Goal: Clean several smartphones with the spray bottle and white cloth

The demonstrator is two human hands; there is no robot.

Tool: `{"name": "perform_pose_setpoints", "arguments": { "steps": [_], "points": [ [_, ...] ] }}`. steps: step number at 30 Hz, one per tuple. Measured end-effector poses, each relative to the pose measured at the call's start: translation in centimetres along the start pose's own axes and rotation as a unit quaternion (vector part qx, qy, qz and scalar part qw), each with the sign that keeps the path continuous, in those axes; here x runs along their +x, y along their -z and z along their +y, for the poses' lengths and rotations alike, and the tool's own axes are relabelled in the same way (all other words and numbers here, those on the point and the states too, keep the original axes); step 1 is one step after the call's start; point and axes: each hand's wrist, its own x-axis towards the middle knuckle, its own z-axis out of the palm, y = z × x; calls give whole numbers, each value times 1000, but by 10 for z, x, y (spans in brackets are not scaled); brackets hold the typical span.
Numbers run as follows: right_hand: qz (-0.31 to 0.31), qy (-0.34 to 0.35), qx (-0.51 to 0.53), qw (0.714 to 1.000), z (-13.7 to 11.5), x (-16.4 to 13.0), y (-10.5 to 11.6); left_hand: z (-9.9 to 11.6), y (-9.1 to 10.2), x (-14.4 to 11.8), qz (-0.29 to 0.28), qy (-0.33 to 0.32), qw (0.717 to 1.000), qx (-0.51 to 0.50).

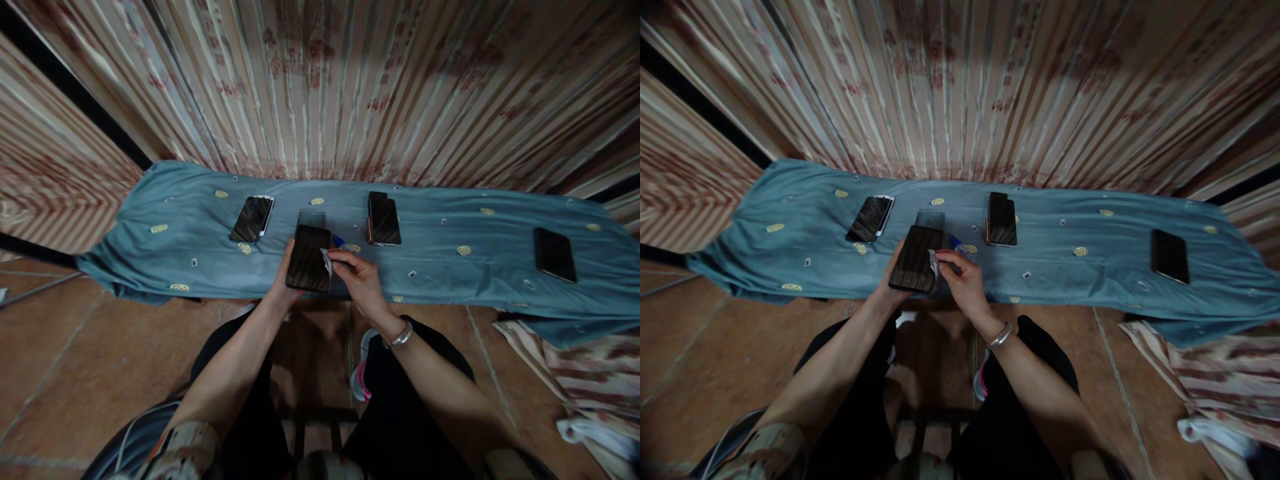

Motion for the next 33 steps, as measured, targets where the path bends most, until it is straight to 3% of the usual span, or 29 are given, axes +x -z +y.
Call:
{"name": "perform_pose_setpoints", "arguments": {
  "steps": [27, 33],
  "points": [
    [73, -12, -9, 997, 21, 29, 12, -7, -3, -21, -45, 34, 998, 0],
    [73, -2, -52, 996, 24, 36, 13, -8, 5, -21, -29, 91, 995, 26]
  ]
}}
